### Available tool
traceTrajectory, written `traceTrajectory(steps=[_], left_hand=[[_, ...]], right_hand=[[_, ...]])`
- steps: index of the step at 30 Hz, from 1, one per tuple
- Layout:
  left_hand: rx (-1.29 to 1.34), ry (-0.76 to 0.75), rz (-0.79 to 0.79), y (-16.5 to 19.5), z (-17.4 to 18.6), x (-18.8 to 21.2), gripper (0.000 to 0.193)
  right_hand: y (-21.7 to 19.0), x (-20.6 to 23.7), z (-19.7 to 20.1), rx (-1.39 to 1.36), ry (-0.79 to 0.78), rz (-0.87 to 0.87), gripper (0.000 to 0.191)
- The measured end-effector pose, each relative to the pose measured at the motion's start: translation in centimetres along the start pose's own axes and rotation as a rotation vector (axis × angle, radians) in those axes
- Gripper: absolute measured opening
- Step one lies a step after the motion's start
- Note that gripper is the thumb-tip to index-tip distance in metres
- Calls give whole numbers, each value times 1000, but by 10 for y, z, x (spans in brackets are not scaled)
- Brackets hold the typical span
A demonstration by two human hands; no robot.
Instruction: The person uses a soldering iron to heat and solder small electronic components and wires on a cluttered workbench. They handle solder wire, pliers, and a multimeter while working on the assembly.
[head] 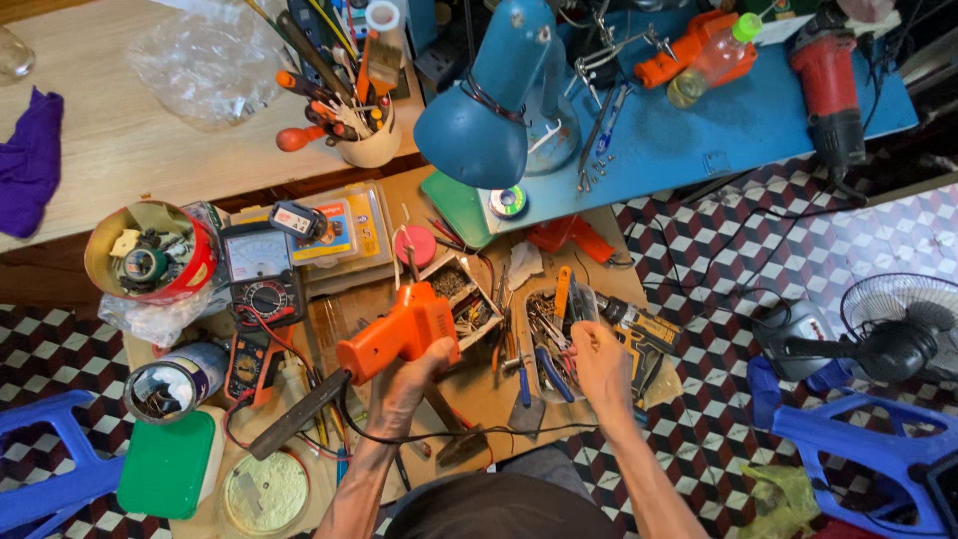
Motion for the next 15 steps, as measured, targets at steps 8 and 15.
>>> traceTrajectory(steps=[8,15], left_hand=[[-113,-11,49,13,-12,17,42],[-61,30,93,19,-3,11,66]], right_hand=[[56,-92,-39,559,21,127,53],[42,-84,-29,686,51,149,34]])
Point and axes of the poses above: each hand's wrist, its own x-axis away from the middle knuckle, its own z-axis out of the back of the hand, y = z × x, the point moved 1 cm from there along -x, towards the middle knuckle, and after that the axes turned 2 degrees about -x, right-handed, at the moved point
